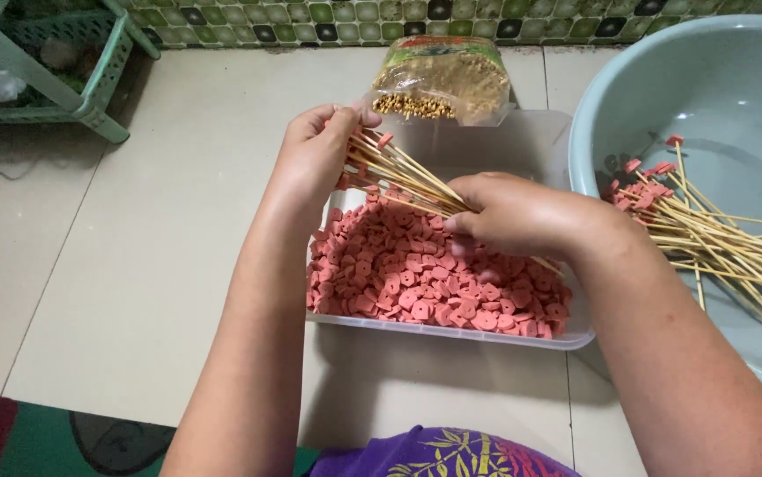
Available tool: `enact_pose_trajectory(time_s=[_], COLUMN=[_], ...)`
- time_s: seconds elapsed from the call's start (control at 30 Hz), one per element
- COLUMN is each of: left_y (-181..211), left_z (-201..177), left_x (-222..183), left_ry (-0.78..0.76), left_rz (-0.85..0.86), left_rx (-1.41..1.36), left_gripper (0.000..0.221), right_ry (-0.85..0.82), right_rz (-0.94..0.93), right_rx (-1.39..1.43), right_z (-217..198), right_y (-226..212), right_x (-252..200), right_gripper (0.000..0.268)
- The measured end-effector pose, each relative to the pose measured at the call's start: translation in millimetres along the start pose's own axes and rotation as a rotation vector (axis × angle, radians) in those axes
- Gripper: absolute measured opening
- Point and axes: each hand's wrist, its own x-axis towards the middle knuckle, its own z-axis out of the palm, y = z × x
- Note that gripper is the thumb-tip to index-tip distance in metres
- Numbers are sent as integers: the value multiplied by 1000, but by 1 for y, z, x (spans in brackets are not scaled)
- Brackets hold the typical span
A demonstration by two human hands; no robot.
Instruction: Skewering small pink star-shaped snacks onto wooden sticks and placing the finished skewers into a basin.
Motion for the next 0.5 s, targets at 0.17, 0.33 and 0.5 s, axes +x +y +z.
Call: enact_pose_trajectory(time_s=[0.17, 0.33, 0.5], left_y=[-1, 6, 0], left_z=[-1, -4, -4], left_x=[-1, -10, -12], left_ry=[-32, -58, 3], left_rz=[14, 9, 64], left_rx=[-21, 1, -71], left_gripper=[27, 31, 40], right_ry=[51, 136, 167], right_rz=[-93, -166, -210], right_rx=[-116, -215, -209], right_z=[-1, -2, -1], right_y=[9, 15, 14], right_x=[1, 0, -7], right_gripper=[21, 30, 36])
